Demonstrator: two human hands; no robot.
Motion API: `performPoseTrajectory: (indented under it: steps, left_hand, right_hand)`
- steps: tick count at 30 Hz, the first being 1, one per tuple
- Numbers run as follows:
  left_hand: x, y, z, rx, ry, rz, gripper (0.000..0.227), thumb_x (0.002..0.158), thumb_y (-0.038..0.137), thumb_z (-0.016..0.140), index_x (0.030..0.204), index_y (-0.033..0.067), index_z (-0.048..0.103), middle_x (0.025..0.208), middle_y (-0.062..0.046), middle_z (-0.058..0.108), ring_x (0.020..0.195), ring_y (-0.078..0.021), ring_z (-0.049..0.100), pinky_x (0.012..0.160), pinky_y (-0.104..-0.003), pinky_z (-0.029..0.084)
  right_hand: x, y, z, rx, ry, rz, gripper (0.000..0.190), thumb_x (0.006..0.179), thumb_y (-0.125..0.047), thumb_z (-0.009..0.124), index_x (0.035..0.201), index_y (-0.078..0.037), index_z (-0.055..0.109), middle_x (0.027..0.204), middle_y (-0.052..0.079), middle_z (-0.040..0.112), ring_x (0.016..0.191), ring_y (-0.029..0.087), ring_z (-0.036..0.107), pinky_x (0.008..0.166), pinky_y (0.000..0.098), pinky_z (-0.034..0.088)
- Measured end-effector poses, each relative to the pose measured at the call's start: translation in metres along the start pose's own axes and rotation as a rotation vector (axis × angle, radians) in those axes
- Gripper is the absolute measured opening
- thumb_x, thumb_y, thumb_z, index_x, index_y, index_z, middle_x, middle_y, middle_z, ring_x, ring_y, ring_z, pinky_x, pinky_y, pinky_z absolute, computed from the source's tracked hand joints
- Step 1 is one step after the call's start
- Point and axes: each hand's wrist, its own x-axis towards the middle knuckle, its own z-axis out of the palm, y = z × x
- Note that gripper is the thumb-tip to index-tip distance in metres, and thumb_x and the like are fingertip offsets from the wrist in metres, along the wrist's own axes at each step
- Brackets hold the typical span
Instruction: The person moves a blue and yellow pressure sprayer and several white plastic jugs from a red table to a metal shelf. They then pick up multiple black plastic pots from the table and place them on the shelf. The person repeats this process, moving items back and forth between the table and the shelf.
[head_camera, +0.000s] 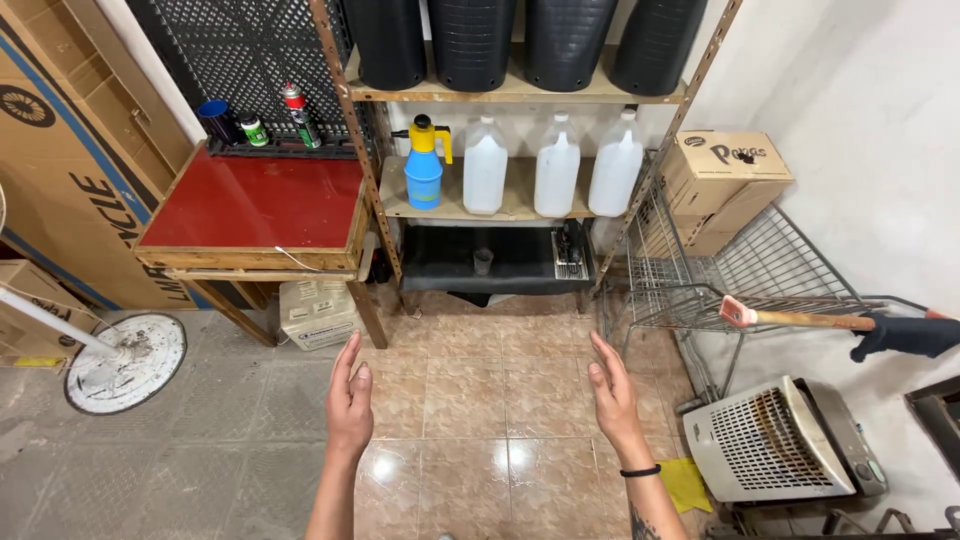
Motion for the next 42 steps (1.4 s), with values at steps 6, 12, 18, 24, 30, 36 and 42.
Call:
performPoseTrajectory:
  steps: [6, 12, 18, 24, 30, 36, 42]
  left_hand:
    - [0.035, -0.010, -0.020, 0.009, -0.018, 0.052, 0.068, 0.121, 0.043, 0.055, 0.180, 0.0093, 0.057, 0.188, -0.015, 0.057, 0.177, -0.0303, 0.051, 0.143, -0.048, 0.042]
    - [0.068, -0.020, -0.031, 0.026, -0.008, 0.084, 0.068, 0.122, 0.044, 0.056, 0.177, 0.0055, 0.058, 0.187, -0.016, 0.058, 0.177, -0.0304, 0.050, 0.145, -0.048, 0.039]
    - [0.107, -0.036, -0.033, -0.080, -0.020, 0.057, 0.063, 0.122, 0.019, 0.057, 0.183, 0.0039, 0.053, 0.190, -0.023, 0.048, 0.178, -0.0486, 0.041, 0.135, -0.067, 0.048]
    - [0.159, -0.051, -0.020, -0.072, 0.003, 0.073, 0.063, 0.122, 0.020, 0.057, 0.184, 0.0059, 0.053, 0.190, -0.022, 0.048, 0.177, -0.0500, 0.041, 0.135, -0.067, 0.047]
    - [0.234, -0.037, 0.006, -0.013, 0.039, 0.125, 0.063, 0.122, 0.018, 0.058, 0.183, 0.0045, 0.053, 0.189, -0.025, 0.048, 0.174, -0.0513, 0.046, 0.135, -0.069, 0.048]
    - [0.326, -0.029, 0.052, 0.033, 0.114, 0.195, 0.060, 0.124, 0.020, 0.061, 0.182, 0.0056, 0.056, 0.186, -0.022, 0.053, 0.172, -0.0503, 0.049, 0.133, -0.069, 0.050]
    - [0.408, -0.023, 0.091, 0.067, 0.113, 0.183, 0.064, 0.128, 0.031, 0.058, 0.186, 0.0065, 0.051, 0.188, -0.024, 0.049, 0.173, -0.0533, 0.046, 0.135, -0.070, 0.048]
  right_hand:
    - [0.027, -0.030, 0.043, -0.027, -0.027, -0.033, 0.079, 0.117, -0.061, 0.056, 0.180, -0.013, 0.057, 0.188, 0.014, 0.058, 0.176, 0.033, 0.053, 0.140, 0.0520, 0.048]
    - [0.061, -0.050, 0.075, -0.033, -0.065, -0.034, 0.083, 0.116, -0.065, 0.054, 0.180, -0.013, 0.057, 0.189, 0.012, 0.056, 0.179, 0.032, 0.049, 0.140, 0.0519, 0.048]
    - [0.110, -0.046, 0.104, 0.056, -0.130, -0.119, 0.062, 0.124, -0.031, 0.060, 0.179, -0.004, 0.058, 0.187, 0.023, 0.055, 0.176, 0.049, 0.045, 0.136, 0.0723, 0.044]
    - [0.178, -0.033, 0.133, 0.110, -0.204, -0.155, 0.063, 0.124, -0.031, 0.060, 0.179, -0.002, 0.057, 0.187, 0.024, 0.053, 0.176, 0.051, 0.044, 0.136, 0.0755, 0.042]
    - [0.265, -0.018, 0.165, 0.157, -0.273, -0.180, 0.060, 0.125, -0.030, 0.059, 0.179, -0.002, 0.057, 0.187, 0.024, 0.054, 0.175, 0.051, 0.045, 0.136, 0.0733, 0.042]
    - [0.368, -0.004, 0.182, 0.208, -0.344, -0.209, 0.062, 0.126, -0.032, 0.059, 0.180, -0.003, 0.055, 0.188, 0.023, 0.052, 0.176, 0.051, 0.043, 0.137, 0.0739, 0.041]
    - [0.463, -0.017, 0.193, 0.231, -0.412, -0.256, 0.062, 0.126, -0.034, 0.060, 0.180, -0.005, 0.055, 0.188, 0.022, 0.052, 0.176, 0.051, 0.042, 0.138, 0.0709, 0.042]
